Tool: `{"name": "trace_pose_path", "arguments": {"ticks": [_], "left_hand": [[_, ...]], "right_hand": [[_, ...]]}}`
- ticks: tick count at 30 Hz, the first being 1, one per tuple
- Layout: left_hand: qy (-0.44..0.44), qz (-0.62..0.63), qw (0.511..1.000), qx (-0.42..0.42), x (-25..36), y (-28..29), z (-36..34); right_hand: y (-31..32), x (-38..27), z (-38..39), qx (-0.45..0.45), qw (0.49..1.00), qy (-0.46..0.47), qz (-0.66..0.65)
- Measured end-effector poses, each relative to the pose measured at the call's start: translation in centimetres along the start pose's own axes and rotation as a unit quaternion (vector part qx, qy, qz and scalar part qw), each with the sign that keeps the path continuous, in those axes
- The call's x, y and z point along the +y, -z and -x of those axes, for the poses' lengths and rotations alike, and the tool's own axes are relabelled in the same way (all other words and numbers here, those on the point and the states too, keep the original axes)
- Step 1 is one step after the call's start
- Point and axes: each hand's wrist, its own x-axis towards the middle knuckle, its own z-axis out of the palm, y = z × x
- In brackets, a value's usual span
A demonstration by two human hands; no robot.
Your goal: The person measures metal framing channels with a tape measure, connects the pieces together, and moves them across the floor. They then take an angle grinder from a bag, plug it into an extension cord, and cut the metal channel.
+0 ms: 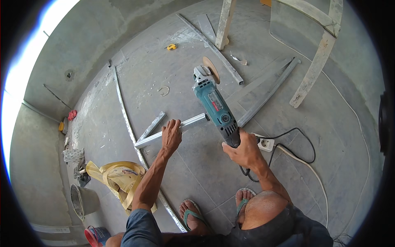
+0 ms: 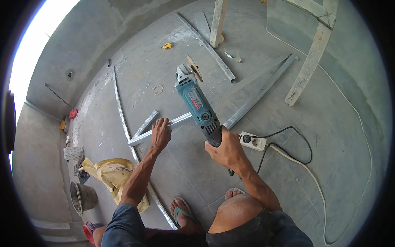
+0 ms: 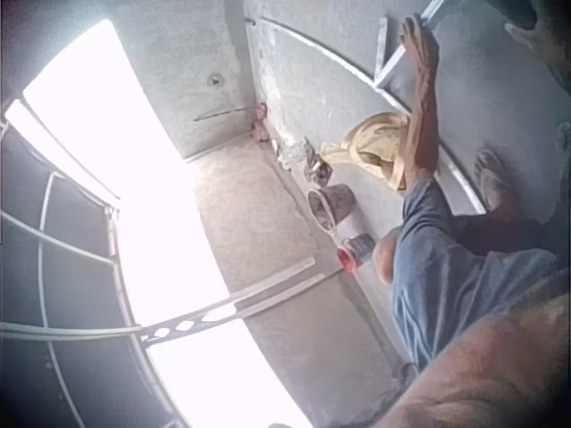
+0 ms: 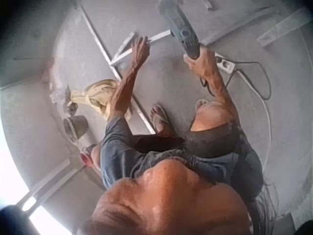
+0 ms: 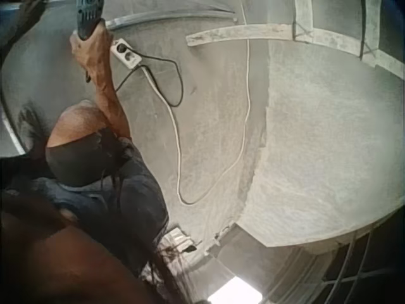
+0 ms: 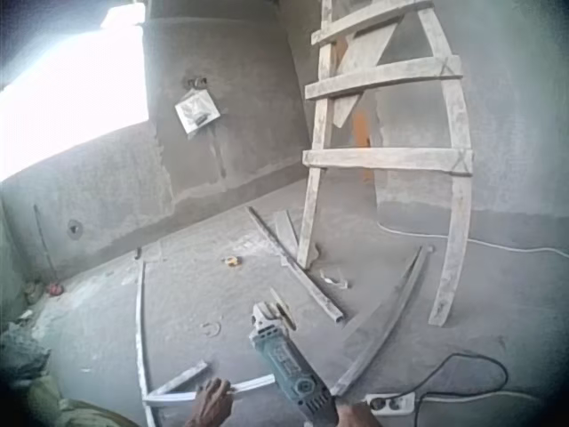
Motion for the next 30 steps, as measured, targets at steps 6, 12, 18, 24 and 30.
{"name": "trace_pose_path", "arguments": {"ticks": [6, 12, 18, 24, 30], "left_hand": [[-0.007, -0.149, 0.989, 0.019, 0.8, -1.1, 0.7], [0.012, -0.191, 0.979, -0.073, 0.8, -0.1, 1.0], [0.077, -0.064, 0.989, -0.106, 0.1, -3.0, 2.3], [0.08, 0.033, 0.985, -0.148, 0.5, -3.4, 2.4], [0.065, 0.058, 0.985, -0.146, -0.3, -3.0, 2.3]], "right_hand": [[-0.5, 0.6, 0.5, -0.016, 1.0, -0.006, -0.006], [-2.1, 2.3, 0.7, -0.042, 0.998, -0.046, 0.0], [-5.5, 4.7, 0.0, -0.068, 0.995, -0.063, 0.028], [-7.8, 5.9, -0.1, -0.058, 0.997, -0.042, -0.008], [-9.9, 6.4, 0.2, -0.075, 0.996, -0.047, -0.006]]}}
